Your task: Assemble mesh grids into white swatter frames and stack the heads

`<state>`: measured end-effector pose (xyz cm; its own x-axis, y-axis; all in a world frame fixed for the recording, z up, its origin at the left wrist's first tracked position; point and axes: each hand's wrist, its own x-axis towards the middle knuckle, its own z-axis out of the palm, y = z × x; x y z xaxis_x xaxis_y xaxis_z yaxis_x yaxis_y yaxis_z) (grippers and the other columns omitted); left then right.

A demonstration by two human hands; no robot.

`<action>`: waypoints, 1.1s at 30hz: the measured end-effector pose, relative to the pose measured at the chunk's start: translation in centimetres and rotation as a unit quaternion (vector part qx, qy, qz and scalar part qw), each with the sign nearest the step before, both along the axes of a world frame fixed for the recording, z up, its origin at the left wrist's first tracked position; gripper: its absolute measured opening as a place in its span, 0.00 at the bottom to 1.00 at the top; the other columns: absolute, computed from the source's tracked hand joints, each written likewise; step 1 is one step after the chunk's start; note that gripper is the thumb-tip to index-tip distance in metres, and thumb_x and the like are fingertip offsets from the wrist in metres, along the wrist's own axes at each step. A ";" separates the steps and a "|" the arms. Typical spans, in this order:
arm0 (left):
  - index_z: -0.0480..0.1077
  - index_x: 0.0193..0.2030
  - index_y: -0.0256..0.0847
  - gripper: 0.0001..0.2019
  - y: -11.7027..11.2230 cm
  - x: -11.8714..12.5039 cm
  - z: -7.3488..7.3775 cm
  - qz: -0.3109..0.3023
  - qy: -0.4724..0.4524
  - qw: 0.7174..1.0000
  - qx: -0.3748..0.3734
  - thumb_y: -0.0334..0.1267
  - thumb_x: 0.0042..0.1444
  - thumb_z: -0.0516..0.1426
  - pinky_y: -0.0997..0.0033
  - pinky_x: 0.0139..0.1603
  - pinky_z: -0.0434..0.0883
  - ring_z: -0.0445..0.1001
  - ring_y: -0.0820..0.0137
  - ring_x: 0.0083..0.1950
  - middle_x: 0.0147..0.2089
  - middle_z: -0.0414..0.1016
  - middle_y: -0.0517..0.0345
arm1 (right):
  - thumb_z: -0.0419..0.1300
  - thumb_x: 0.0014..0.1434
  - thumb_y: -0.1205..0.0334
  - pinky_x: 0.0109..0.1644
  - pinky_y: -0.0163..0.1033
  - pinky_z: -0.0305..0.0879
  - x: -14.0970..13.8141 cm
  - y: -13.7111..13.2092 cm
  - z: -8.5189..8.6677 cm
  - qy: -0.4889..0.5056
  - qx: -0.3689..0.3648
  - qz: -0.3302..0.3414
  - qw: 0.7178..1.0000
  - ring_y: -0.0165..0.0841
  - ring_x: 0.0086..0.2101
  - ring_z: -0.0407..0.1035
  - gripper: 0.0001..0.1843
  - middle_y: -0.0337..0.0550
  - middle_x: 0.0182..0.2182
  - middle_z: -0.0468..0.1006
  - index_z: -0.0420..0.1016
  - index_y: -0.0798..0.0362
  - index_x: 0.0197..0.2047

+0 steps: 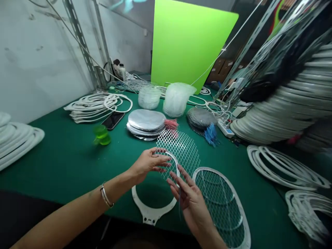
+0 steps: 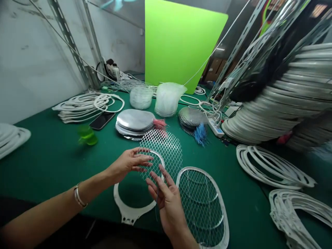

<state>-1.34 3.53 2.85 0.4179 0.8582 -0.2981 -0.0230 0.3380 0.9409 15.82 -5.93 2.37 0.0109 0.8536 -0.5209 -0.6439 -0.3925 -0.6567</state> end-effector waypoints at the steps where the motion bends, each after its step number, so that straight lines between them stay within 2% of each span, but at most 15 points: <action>1: 0.57 0.65 0.38 0.34 -0.9 -1.3 -0.6 0.008 0.062 0.997 0.047 0.54 0.57 0.60 0.55 0.53 0.73 0.70 0.52 0.60 0.64 0.64 0.35 | 0.71 0.51 0.60 0.46 0.34 0.74 -0.7 -0.6 -0.7 0.001 -0.012 0.001 1.000 0.40 0.51 0.72 0.40 0.47 0.52 0.77 0.61 0.48 0.64; 2: 0.51 0.68 0.40 0.39 -1.8 -2.7 -1.3 0.008 0.134 0.985 0.111 0.58 0.57 0.58 0.50 0.58 0.69 0.62 0.49 0.66 0.69 0.56 0.36 | 0.71 0.51 0.60 0.47 0.34 0.73 -1.3 -1.3 -1.2 0.004 -0.024 -0.003 1.000 0.40 0.51 0.72 0.40 0.48 0.51 0.77 0.60 0.49 0.64; 3: 0.46 0.71 0.43 0.44 -2.8 -4.1 -2.1 -0.007 0.210 0.959 0.188 0.61 0.55 0.58 0.46 0.63 0.63 0.53 0.48 0.70 0.72 0.48 0.39 | 0.71 0.51 0.60 0.48 0.35 0.73 -1.6 -1.9 -1.7 0.004 -0.036 -0.007 0.999 0.40 0.51 0.72 0.40 0.48 0.51 0.78 0.60 0.50 0.64; 5: 0.39 0.73 0.44 0.54 -4.8 -6.4 -3.9 -0.082 0.345 0.872 0.338 0.67 0.48 0.58 0.40 0.69 0.49 0.40 0.46 0.73 0.74 0.38 0.43 | 0.72 0.49 0.60 0.47 0.35 0.74 -1.8 -3.0 -2.3 -0.004 -0.054 -0.017 0.998 0.41 0.50 0.72 0.42 0.49 0.50 0.78 0.60 0.50 0.64; 7: 0.36 0.74 0.41 0.60 -6.9 -7.6 -5.8 -0.149 0.427 0.780 0.433 0.73 0.43 0.56 0.39 0.70 0.43 0.38 0.44 0.73 0.74 0.36 0.42 | 0.74 0.46 0.60 0.44 0.34 0.74 -1.7 -3.7 -2.6 -0.012 -0.074 -0.025 0.997 0.41 0.49 0.73 0.46 0.49 0.48 0.79 0.60 0.51 0.65; 8: 0.35 0.74 0.38 0.61 -7.8 -7.7 -6.7 -0.153 0.455 0.748 0.459 0.74 0.43 0.55 0.40 0.70 0.44 0.39 0.44 0.73 0.74 0.36 0.41 | 0.75 0.44 0.60 0.43 0.32 0.74 -1.6 -3.9 -2.6 -0.015 -0.083 -0.028 0.996 0.41 0.49 0.73 0.47 0.49 0.48 0.79 0.60 0.51 0.65; 9: 0.34 0.73 0.36 0.61 -8.7 -7.5 -7.5 -0.142 0.476 0.727 0.474 0.75 0.43 0.53 0.42 0.70 0.45 0.40 0.44 0.73 0.74 0.36 0.39 | 0.75 0.42 0.60 0.41 0.32 0.74 -1.5 -4.1 -2.7 -0.018 -0.091 -0.031 0.995 0.42 0.48 0.74 0.49 0.49 0.47 0.80 0.60 0.52 0.65; 11: 0.34 0.73 0.32 0.61 -10.0 -6.4 -8.5 -0.105 0.504 0.708 0.484 0.76 0.45 0.50 0.45 0.69 0.49 0.41 0.44 0.73 0.74 0.35 0.37 | 0.77 0.39 0.60 0.39 0.31 0.74 -1.4 -4.2 -2.8 -0.024 -0.102 -0.038 0.994 0.42 0.47 0.75 0.51 0.49 0.46 0.80 0.60 0.53 0.64; 14: 0.35 0.73 0.32 0.60 -10.9 -4.9 -8.6 -0.065 0.519 0.702 0.483 0.76 0.46 0.49 0.45 0.68 0.51 0.42 0.43 0.73 0.74 0.37 0.37 | 0.77 0.39 0.60 0.40 0.32 0.74 -1.4 -4.3 -2.8 -0.030 -0.110 -0.037 0.993 0.41 0.46 0.75 0.51 0.49 0.46 0.81 0.61 0.52 0.64; 18: 0.35 0.74 0.37 0.57 -10.5 -5.4 -6.6 -0.039 0.513 0.725 0.458 0.73 0.48 0.51 0.44 0.68 0.52 0.44 0.46 0.73 0.74 0.41 0.42 | 0.75 0.42 0.58 0.38 0.32 0.73 -1.7 -4.5 -2.4 -0.049 -0.107 -0.023 0.993 0.41 0.45 0.76 0.49 0.49 0.45 0.81 0.60 0.51 0.65; 21: 0.40 0.73 0.41 0.47 -9.9 -7.0 -4.9 0.047 0.511 0.756 0.406 0.65 0.56 0.53 0.43 0.68 0.53 0.45 0.49 0.73 0.74 0.44 0.46 | 0.75 0.42 0.55 0.35 0.31 0.72 -2.3 -4.4 -2.4 -0.051 -0.113 0.000 0.992 0.41 0.43 0.77 0.50 0.50 0.45 0.81 0.60 0.50 0.65; 23: 0.45 0.71 0.45 0.38 -9.6 -7.9 -4.4 0.109 0.498 0.773 0.377 0.59 0.61 0.52 0.43 0.67 0.56 0.46 0.52 0.73 0.73 0.47 0.49 | 0.76 0.40 0.55 0.36 0.32 0.72 -2.8 -4.1 -2.7 -0.042 -0.129 0.016 0.991 0.41 0.43 0.77 0.51 0.50 0.45 0.81 0.60 0.51 0.65; 25: 0.51 0.69 0.47 0.31 -9.4 -8.3 -4.3 0.142 0.476 0.788 0.364 0.55 0.63 0.51 0.44 0.66 0.59 0.47 0.53 0.73 0.72 0.51 0.51 | 0.77 0.38 0.56 0.37 0.33 0.73 -3.2 -3.8 -3.2 -0.034 -0.142 0.025 0.989 0.42 0.43 0.77 0.53 0.52 0.44 0.81 0.60 0.53 0.65; 27: 0.55 0.66 0.48 0.27 -9.2 -8.4 -4.5 0.147 0.460 0.797 0.362 0.53 0.64 0.52 0.44 0.66 0.60 0.48 0.53 0.72 0.71 0.53 0.52 | 0.77 0.38 0.56 0.38 0.34 0.74 -3.3 -3.5 -3.5 -0.035 -0.151 0.026 0.988 0.42 0.43 0.77 0.53 0.52 0.44 0.81 0.59 0.54 0.65; 33: 0.58 0.64 0.49 0.25 -8.8 -8.3 -5.2 0.133 0.445 0.813 0.352 0.51 0.63 0.52 0.41 0.66 0.59 0.49 0.52 0.72 0.70 0.56 0.53 | 0.75 0.42 0.57 0.40 0.36 0.75 -3.1 -3.3 -3.9 -0.048 -0.151 0.039 0.987 0.43 0.43 0.77 0.51 0.52 0.43 0.81 0.57 0.57 0.66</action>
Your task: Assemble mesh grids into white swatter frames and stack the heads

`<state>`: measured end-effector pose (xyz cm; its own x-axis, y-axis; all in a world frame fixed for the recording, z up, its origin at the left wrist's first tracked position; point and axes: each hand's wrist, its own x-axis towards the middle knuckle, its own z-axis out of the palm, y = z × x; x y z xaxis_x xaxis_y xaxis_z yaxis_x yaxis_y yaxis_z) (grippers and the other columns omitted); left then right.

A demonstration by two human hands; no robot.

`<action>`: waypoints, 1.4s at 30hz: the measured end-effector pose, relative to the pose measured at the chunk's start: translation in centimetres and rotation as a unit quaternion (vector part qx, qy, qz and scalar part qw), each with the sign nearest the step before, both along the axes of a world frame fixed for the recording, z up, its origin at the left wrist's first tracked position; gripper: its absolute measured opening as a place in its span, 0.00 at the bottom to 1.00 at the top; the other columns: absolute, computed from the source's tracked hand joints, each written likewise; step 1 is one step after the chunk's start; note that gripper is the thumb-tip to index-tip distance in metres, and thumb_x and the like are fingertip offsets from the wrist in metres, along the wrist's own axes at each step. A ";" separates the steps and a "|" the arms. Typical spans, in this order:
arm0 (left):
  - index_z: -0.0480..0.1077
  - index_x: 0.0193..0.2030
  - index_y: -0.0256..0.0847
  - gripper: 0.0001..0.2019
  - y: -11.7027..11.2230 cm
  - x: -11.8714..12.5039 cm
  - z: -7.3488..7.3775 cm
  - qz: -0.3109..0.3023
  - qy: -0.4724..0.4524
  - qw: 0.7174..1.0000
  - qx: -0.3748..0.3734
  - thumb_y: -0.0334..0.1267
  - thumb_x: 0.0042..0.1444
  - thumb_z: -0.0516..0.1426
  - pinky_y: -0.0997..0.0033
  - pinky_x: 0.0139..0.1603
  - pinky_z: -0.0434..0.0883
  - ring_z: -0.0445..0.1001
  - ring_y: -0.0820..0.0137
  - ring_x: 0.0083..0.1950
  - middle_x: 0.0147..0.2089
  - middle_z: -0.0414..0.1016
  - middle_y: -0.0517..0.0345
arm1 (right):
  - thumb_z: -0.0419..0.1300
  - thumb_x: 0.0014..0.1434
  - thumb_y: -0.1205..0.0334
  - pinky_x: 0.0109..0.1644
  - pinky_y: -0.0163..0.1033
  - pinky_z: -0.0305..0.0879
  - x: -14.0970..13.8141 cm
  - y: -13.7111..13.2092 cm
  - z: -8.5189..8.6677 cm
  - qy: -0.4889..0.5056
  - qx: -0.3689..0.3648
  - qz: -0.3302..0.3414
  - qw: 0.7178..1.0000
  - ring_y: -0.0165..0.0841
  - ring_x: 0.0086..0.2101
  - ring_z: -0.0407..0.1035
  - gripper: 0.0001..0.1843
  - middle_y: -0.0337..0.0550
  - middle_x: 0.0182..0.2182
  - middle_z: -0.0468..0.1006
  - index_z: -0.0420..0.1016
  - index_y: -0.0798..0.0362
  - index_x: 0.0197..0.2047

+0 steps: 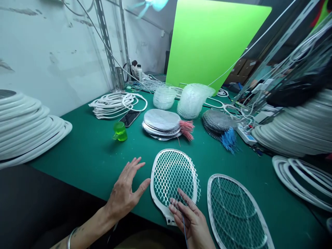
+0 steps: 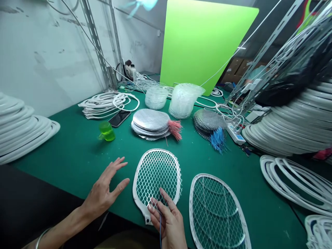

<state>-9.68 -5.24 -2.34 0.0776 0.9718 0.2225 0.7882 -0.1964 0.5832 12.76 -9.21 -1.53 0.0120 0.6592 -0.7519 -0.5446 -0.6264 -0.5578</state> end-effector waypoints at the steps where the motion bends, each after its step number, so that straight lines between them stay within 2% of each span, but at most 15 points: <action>1: 0.58 0.64 0.48 0.24 0.1 0.0 -0.1 -0.002 -0.001 1.000 -0.003 0.51 0.63 0.52 0.40 0.66 0.59 0.49 0.52 0.72 0.70 0.56 0.53 | 0.74 0.43 0.58 0.39 0.35 0.75 0.0 0.0 0.0 0.001 0.003 0.004 1.000 0.42 0.42 0.77 0.51 0.52 0.43 0.81 0.56 0.57 0.66; 9: 0.64 0.60 0.45 0.21 0.6 1.1 0.4 -0.054 0.001 0.999 -0.009 0.50 0.64 0.52 0.44 0.68 0.57 0.54 0.56 0.71 0.67 0.62 0.53 | 0.76 0.37 0.60 0.35 0.34 0.76 -0.3 0.7 -0.2 -0.002 -0.013 -0.012 1.000 0.43 0.38 0.78 0.52 0.54 0.39 0.82 0.59 0.63 0.62; 13: 0.64 0.62 0.45 0.21 1.4 3.6 2.0 -0.215 0.013 0.975 -0.048 0.49 0.66 0.50 0.55 0.68 0.60 0.56 0.62 0.70 0.66 0.64 0.55 | 0.76 0.37 0.60 0.40 0.37 0.77 0.0 0.7 -0.6 0.006 -0.013 -0.008 1.000 0.44 0.40 0.78 0.47 0.54 0.39 0.82 0.62 0.61 0.59; 16: 0.53 0.70 0.42 0.27 2.5 5.7 1.8 -0.290 0.081 0.953 -0.044 0.51 0.68 0.46 0.50 0.70 0.54 0.44 0.56 0.73 0.73 0.47 0.51 | 0.75 0.39 0.61 0.43 0.41 0.77 0.1 0.7 -1.0 0.000 -0.007 -0.004 1.000 0.45 0.41 0.77 0.40 0.50 0.37 0.83 0.67 0.59 0.55; 18: 0.48 0.72 0.38 0.30 3.3 6.7 0.7 -0.263 0.139 0.954 -0.040 0.52 0.68 0.43 0.42 0.69 0.50 0.38 0.50 0.74 0.74 0.39 0.44 | 0.75 0.39 0.61 0.44 0.41 0.77 0.0 0.8 -1.1 0.003 -0.014 -0.003 1.000 0.45 0.41 0.77 0.39 0.51 0.37 0.83 0.68 0.60 0.54; 20: 0.48 0.71 0.35 0.31 3.7 7.2 -0.6 -0.229 0.185 0.954 -0.049 0.52 0.68 0.42 0.39 0.68 0.50 0.38 0.46 0.73 0.73 0.40 0.38 | 0.76 0.39 0.62 0.45 0.40 0.76 -0.1 0.9 -0.8 0.014 -0.019 -0.004 1.000 0.45 0.42 0.77 0.38 0.55 0.38 0.82 0.68 0.62 0.52; 26: 0.51 0.71 0.36 0.30 3.5 7.3 -2.5 -0.198 0.227 0.953 -0.007 0.50 0.67 0.45 0.43 0.68 0.50 0.41 0.46 0.73 0.73 0.43 0.37 | 0.74 0.44 0.56 0.56 0.41 0.69 1.2 -0.4 1.2 0.024 0.014 0.028 0.999 0.43 0.48 0.74 0.29 0.55 0.43 0.81 0.75 0.62 0.46; 28: 0.52 0.71 0.36 0.30 3.4 7.3 -2.5 -0.191 0.223 0.956 -0.001 0.50 0.67 0.47 0.45 0.69 0.49 0.42 0.47 0.73 0.73 0.43 0.38 | 0.74 0.44 0.53 0.56 0.42 0.68 2.8 -1.3 2.0 -0.010 0.019 0.077 0.997 0.43 0.48 0.74 0.31 0.55 0.44 0.81 0.76 0.61 0.48; 30: 0.52 0.71 0.36 0.30 3.3 7.2 -2.4 -0.188 0.219 0.957 0.000 0.50 0.67 0.47 0.46 0.70 0.47 0.41 0.47 0.73 0.73 0.43 0.39 | 0.72 0.46 0.49 0.51 0.46 0.71 4.7 -1.7 2.9 -0.094 0.029 0.176 0.979 0.44 0.44 0.76 0.31 0.55 0.41 0.81 0.77 0.59 0.50; 31: 0.52 0.71 0.36 0.30 3.3 7.2 -2.4 -0.190 0.217 0.957 0.001 0.50 0.67 0.47 0.46 0.70 0.47 0.40 0.47 0.73 0.73 0.43 0.39 | 0.70 0.48 0.47 0.49 0.49 0.72 5.5 -1.6 3.2 -0.163 0.048 0.230 0.958 0.45 0.41 0.77 0.30 0.53 0.40 0.82 0.78 0.56 0.50; 33: 0.52 0.71 0.36 0.31 3.3 7.3 -2.5 -0.193 0.216 0.957 0.000 0.50 0.66 0.47 0.46 0.70 0.46 0.39 0.47 0.73 0.73 0.42 0.38 | 0.64 0.55 0.45 0.48 0.53 0.71 6.5 -0.4 3.5 -0.334 0.126 0.305 0.883 0.47 0.40 0.76 0.25 0.50 0.39 0.82 0.78 0.50 0.51; 36: 0.52 0.70 0.34 0.31 3.3 7.4 -2.6 -0.194 0.213 0.958 -0.003 0.50 0.66 0.47 0.47 0.70 0.46 0.40 0.46 0.73 0.73 0.42 0.38 | 0.57 0.62 0.50 0.63 0.57 0.55 6.3 3.0 2.8 -0.501 0.334 0.366 0.710 0.49 0.56 0.66 0.24 0.46 0.54 0.75 0.71 0.45 0.59; 39: 0.49 0.71 0.29 0.32 3.6 7.3 -2.6 -0.192 0.209 0.959 -0.011 0.48 0.67 0.46 0.48 0.71 0.44 0.39 0.49 0.74 0.73 0.43 0.37 | 0.56 0.63 0.50 0.70 0.53 0.32 5.5 6.5 0.6 -0.492 0.476 0.508 0.523 0.44 0.67 0.42 0.35 0.43 0.69 0.49 0.53 0.50 0.69; 40: 0.48 0.71 0.27 0.32 3.7 7.3 -2.4 -0.195 0.208 0.958 -0.014 0.48 0.67 0.46 0.49 0.71 0.43 0.39 0.50 0.74 0.73 0.42 0.37 | 0.55 0.63 0.48 0.70 0.52 0.29 5.4 7.3 -0.2 -0.479 0.489 0.552 0.477 0.42 0.68 0.38 0.38 0.44 0.70 0.43 0.47 0.50 0.71; 42: 0.46 0.71 0.24 0.32 3.5 7.0 -1.8 -0.202 0.203 0.958 -0.014 0.46 0.68 0.44 0.48 0.72 0.42 0.38 0.52 0.74 0.73 0.43 0.36 | 0.52 0.64 0.43 0.70 0.52 0.28 5.6 8.2 -1.6 -0.469 0.486 0.602 0.426 0.41 0.68 0.35 0.41 0.44 0.70 0.37 0.39 0.50 0.72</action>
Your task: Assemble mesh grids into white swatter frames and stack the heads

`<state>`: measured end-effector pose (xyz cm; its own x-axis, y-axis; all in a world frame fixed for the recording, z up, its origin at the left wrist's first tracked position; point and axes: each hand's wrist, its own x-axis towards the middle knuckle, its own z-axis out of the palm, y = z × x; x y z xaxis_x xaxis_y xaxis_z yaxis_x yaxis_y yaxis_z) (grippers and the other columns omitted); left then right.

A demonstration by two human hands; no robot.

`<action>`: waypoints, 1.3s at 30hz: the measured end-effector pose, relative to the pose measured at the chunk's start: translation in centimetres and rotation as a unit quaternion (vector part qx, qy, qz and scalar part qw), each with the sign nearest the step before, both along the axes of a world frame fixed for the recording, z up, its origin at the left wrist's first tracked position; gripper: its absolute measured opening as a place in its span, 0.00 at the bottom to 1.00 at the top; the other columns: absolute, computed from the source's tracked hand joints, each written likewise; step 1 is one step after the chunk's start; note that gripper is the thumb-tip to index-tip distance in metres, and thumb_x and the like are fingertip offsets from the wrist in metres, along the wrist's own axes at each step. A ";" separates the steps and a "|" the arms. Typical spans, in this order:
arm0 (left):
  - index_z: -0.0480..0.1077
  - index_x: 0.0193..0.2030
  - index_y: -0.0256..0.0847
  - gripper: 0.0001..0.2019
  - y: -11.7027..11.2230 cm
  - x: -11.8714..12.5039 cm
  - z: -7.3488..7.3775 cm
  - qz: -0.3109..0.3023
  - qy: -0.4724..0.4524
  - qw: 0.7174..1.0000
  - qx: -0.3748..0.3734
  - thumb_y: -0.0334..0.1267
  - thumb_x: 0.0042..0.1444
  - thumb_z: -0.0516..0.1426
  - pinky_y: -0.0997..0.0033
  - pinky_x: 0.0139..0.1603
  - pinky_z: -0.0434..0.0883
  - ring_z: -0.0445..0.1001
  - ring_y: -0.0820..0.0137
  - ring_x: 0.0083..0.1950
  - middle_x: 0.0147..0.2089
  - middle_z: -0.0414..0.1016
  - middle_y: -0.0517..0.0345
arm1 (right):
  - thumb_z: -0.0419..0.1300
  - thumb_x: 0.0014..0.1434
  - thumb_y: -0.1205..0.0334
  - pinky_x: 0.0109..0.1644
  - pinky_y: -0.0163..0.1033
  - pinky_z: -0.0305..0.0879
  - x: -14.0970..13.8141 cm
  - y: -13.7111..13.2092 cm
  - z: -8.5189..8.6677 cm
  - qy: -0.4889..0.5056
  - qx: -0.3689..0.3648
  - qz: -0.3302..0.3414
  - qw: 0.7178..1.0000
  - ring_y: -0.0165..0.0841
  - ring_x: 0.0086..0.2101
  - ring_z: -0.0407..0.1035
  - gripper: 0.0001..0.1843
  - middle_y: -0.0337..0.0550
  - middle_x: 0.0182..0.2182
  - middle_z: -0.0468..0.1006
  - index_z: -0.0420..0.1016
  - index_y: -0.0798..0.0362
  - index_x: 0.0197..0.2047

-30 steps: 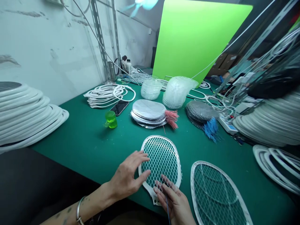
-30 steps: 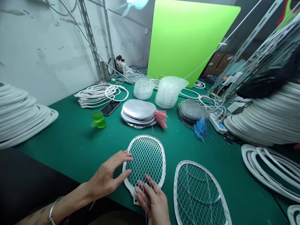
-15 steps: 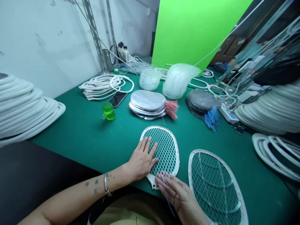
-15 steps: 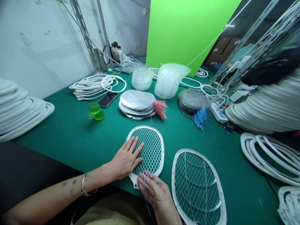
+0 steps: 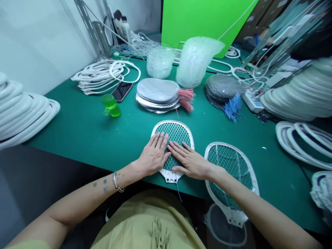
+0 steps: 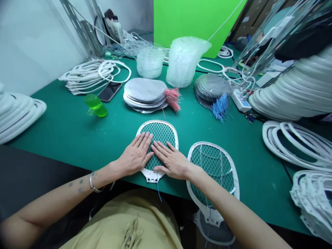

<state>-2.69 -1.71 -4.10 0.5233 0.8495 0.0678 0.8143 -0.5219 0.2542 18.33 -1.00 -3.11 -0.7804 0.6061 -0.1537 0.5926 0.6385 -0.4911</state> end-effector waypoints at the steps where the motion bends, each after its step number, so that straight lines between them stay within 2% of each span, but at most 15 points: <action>1: 0.46 0.71 0.24 0.32 -0.3 -0.2 0.5 -0.005 -0.007 1.000 0.002 0.46 0.68 0.44 0.47 0.72 0.41 0.37 0.52 0.74 0.73 0.43 0.36 | 0.50 0.64 0.41 0.70 0.52 0.28 0.2 0.1 -0.5 -0.011 0.002 0.006 1.000 0.40 0.68 0.34 0.41 0.44 0.70 0.37 0.37 0.50 0.72; 3: 0.49 0.70 0.28 0.32 -1.6 -0.4 1.5 -0.055 -0.034 0.998 0.010 0.48 0.66 0.46 0.41 0.71 0.38 0.37 0.50 0.74 0.73 0.44 0.39 | 0.47 0.65 0.41 0.70 0.52 0.27 0.5 0.1 -0.8 -0.017 0.007 0.004 1.000 0.40 0.68 0.33 0.40 0.44 0.70 0.37 0.35 0.49 0.72; 5: 0.57 0.68 0.35 0.28 -3.6 -0.4 2.1 -0.168 -0.070 0.983 0.019 0.46 0.64 0.50 0.39 0.71 0.36 0.40 0.51 0.74 0.73 0.47 0.43 | 0.46 0.66 0.43 0.70 0.52 0.27 0.7 -0.1 -0.6 -0.014 0.004 0.011 1.000 0.40 0.68 0.33 0.39 0.43 0.70 0.37 0.35 0.48 0.72; 7: 0.64 0.62 0.38 0.20 -5.7 -0.1 2.0 -0.282 -0.094 0.955 0.023 0.37 0.65 0.49 0.42 0.72 0.39 0.46 0.55 0.73 0.70 0.55 0.45 | 0.45 0.67 0.44 0.70 0.51 0.27 0.7 -0.1 -0.2 -0.017 -0.003 0.016 1.000 0.39 0.68 0.33 0.37 0.42 0.70 0.36 0.34 0.47 0.72; 9: 0.69 0.57 0.37 0.17 -7.3 0.3 1.1 -0.315 -0.113 0.942 0.019 0.29 0.65 0.46 0.48 0.72 0.48 0.56 0.59 0.70 0.64 0.66 0.45 | 0.44 0.68 0.45 0.70 0.49 0.26 0.7 -0.1 0.2 -0.025 -0.008 0.013 1.000 0.38 0.68 0.31 0.36 0.41 0.70 0.34 0.34 0.48 0.72; 11: 0.72 0.53 0.37 0.17 -8.1 0.5 0.1 -0.297 -0.150 0.943 -0.004 0.28 0.66 0.45 0.52 0.69 0.58 0.65 0.61 0.65 0.56 0.75 0.44 | 0.43 0.68 0.44 0.70 0.49 0.25 0.6 0.0 0.4 -0.028 -0.018 0.010 0.999 0.38 0.68 0.30 0.37 0.41 0.70 0.33 0.33 0.48 0.72; 13: 0.74 0.50 0.38 0.16 -8.3 0.3 -0.7 -0.271 -0.204 0.940 -0.047 0.30 0.67 0.46 0.54 0.65 0.64 0.71 0.60 0.60 0.51 0.78 0.44 | 0.45 0.67 0.42 0.70 0.49 0.24 0.6 0.1 0.5 -0.022 -0.030 0.012 0.999 0.39 0.68 0.30 0.39 0.41 0.70 0.32 0.33 0.49 0.72; 16: 0.76 0.48 0.40 0.15 -8.3 -0.5 -1.2 -0.235 -0.275 0.926 -0.110 0.33 0.67 0.48 0.54 0.63 0.67 0.73 0.60 0.58 0.52 0.78 0.44 | 0.46 0.65 0.39 0.69 0.50 0.22 0.6 0.3 0.6 -0.024 -0.042 0.019 0.999 0.41 0.68 0.29 0.42 0.43 0.70 0.31 0.32 0.50 0.72; 19: 0.77 0.47 0.42 0.15 -8.5 -1.1 -1.5 -0.224 -0.282 0.923 -0.134 0.34 0.66 0.48 0.54 0.63 0.66 0.72 0.60 0.59 0.52 0.77 0.46 | 0.47 0.63 0.36 0.69 0.50 0.21 0.7 0.4 0.7 -0.033 -0.045 0.032 0.998 0.41 0.68 0.27 0.46 0.44 0.70 0.29 0.30 0.51 0.72; 23: 0.77 0.45 0.40 0.14 -8.9 -0.9 -1.7 -0.248 -0.261 0.930 -0.072 0.30 0.65 0.49 0.56 0.62 0.68 0.73 0.60 0.58 0.50 0.78 0.44 | 0.49 0.61 0.35 0.69 0.49 0.20 0.7 0.4 0.8 -0.032 -0.040 0.035 0.998 0.42 0.68 0.28 0.49 0.45 0.70 0.28 0.30 0.52 0.72; 26: 0.76 0.43 0.39 0.12 -8.8 -0.6 -1.9 -0.254 -0.262 0.930 0.050 0.28 0.64 0.50 0.59 0.60 0.70 0.76 0.61 0.54 0.45 0.81 0.46 | 0.47 0.61 0.34 0.69 0.50 0.21 0.6 0.3 0.8 -0.045 -0.030 0.029 0.998 0.41 0.68 0.27 0.49 0.46 0.70 0.28 0.29 0.53 0.72; 28: 0.75 0.39 0.37 0.10 -8.6 -0.3 -2.0 -0.253 -0.270 0.918 0.143 0.28 0.63 0.52 0.61 0.58 0.72 0.78 0.63 0.51 0.41 0.82 0.48 | 0.45 0.61 0.32 0.69 0.51 0.21 0.6 0.3 0.7 -0.058 -0.026 0.033 0.997 0.40 0.68 0.25 0.49 0.45 0.70 0.26 0.28 0.53 0.72; 30: 0.74 0.37 0.35 0.07 -8.4 0.0 -2.0 -0.250 -0.284 0.904 0.199 0.27 0.61 0.54 0.64 0.57 0.74 0.79 0.65 0.48 0.38 0.82 0.50 | 0.43 0.61 0.31 0.69 0.52 0.22 0.6 0.3 0.6 -0.067 -0.022 0.037 0.997 0.40 0.68 0.24 0.50 0.45 0.70 0.25 0.26 0.52 0.72; 32: 0.73 0.36 0.34 0.06 -8.4 0.4 -2.0 -0.244 -0.288 0.900 0.218 0.27 0.60 0.55 0.65 0.55 0.74 0.79 0.66 0.46 0.37 0.81 0.51 | 0.43 0.60 0.30 0.69 0.53 0.23 0.5 0.3 0.4 -0.076 -0.014 0.040 0.996 0.41 0.68 0.24 0.51 0.45 0.70 0.25 0.25 0.51 0.72; 39: 0.71 0.35 0.35 0.10 -8.7 1.3 -1.2 -0.204 -0.263 0.926 0.177 0.26 0.61 0.49 0.68 0.47 0.75 0.78 0.70 0.38 0.33 0.79 0.54 | 0.42 0.59 0.29 0.70 0.56 0.29 0.5 0.1 -0.3 -0.087 0.032 0.040 0.995 0.42 0.68 0.26 0.52 0.47 0.70 0.28 0.23 0.50 0.71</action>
<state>-1.41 -10.45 -5.29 0.6112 0.4652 0.6404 0.3437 -0.8848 0.3147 18.85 -0.92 -3.41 -0.7909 0.5567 -0.2539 0.6119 0.7133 -0.3418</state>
